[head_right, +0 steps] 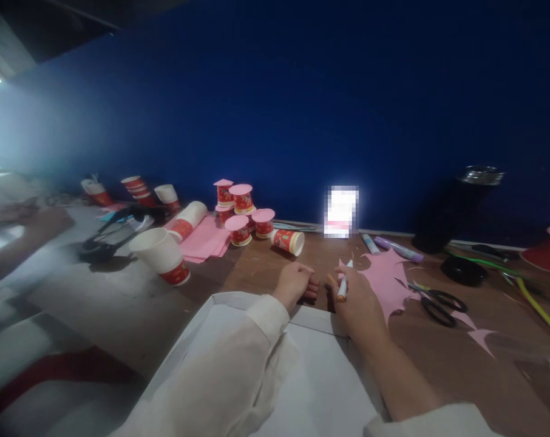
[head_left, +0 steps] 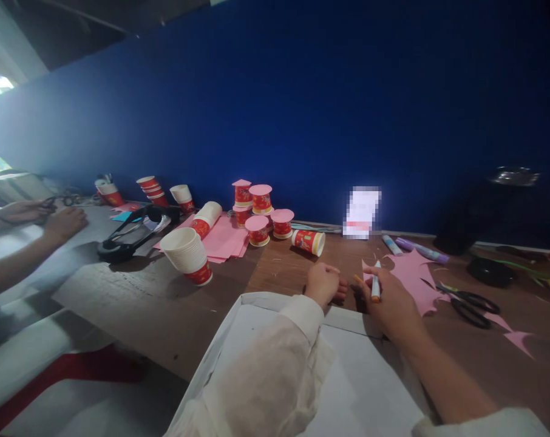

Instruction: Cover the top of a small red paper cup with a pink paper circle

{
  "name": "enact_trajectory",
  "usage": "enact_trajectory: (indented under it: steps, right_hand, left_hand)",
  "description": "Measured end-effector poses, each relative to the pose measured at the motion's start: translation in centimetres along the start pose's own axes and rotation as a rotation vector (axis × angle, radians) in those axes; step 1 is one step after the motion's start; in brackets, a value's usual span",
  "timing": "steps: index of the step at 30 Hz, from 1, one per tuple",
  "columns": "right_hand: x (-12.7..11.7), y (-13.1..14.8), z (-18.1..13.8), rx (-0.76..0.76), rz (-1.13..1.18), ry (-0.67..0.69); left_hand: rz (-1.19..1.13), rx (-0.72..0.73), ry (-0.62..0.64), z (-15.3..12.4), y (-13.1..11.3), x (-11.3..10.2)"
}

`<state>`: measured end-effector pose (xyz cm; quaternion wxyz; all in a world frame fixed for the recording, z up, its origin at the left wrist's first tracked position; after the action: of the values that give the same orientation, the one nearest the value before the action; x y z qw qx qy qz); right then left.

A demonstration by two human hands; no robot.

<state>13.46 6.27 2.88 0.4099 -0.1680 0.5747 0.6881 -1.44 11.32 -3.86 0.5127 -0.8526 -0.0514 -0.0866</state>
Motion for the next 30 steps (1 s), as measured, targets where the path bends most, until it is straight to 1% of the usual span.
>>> enact_trajectory:
  steps: [4,6,8,11,13,15,18,20,23,27,30]
  right_hand:
    - [-0.1,0.2,0.0,-0.053,0.009,-0.036]
    - [-0.1,0.2,0.0,-0.061,0.010,-0.040]
    - [0.0,0.2,0.0,-0.052,0.002,-0.030]
    - [0.3,-0.1,-0.1,0.002,-0.030,0.017]
    - [0.8,-0.3,-0.3,0.049,-0.066,0.075]
    - [1.4,-0.4,-0.5,0.076,-0.107,0.128]
    - [1.9,-0.1,-0.6,0.069,-0.157,0.159]
    - [2.1,-0.1,-0.7,0.068,-0.181,0.165]
    - [2.2,-0.1,-0.8,0.072,-0.196,0.159]
    - [2.6,0.1,-0.9,0.069,-0.198,0.187]
    - [2.9,0.3,-1.1,0.080,-0.198,0.219]
  left_hand:
    - [0.235,0.094,0.007,-0.3,-0.5,0.5]
    - [0.332,0.168,0.002,-0.4,-0.8,0.5]
    - [0.378,0.270,-0.027,-0.7,-1.4,0.1]
    - [0.529,0.480,-0.095,-2.1,-3.7,-0.3]
    - [0.687,0.576,-0.150,-3.2,-5.6,-0.1]
    - [0.778,0.576,-0.193,-3.5,-7.3,0.3]
    - [0.817,0.607,-0.207,-3.3,-10.4,1.8]
    - [0.792,0.624,-0.218,-2.5,-12.2,2.6]
    - [0.762,0.619,-0.275,-0.8,-14.3,2.7]
    - [0.975,0.617,-0.359,1.6,-16.6,2.5]
    - [1.241,0.585,-0.382,3.3,-17.7,2.9]
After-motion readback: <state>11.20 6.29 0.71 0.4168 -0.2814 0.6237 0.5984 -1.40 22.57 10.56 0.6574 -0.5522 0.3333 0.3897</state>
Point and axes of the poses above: each hand's wrist, its own z-axis towards the middle knuckle, its own x-axis out of the palm, y = z × x, the point moved 10 cm from there along z, towards the middle knuckle, and after that the axes turned 6 degrees about z, right-handed, at the moved point
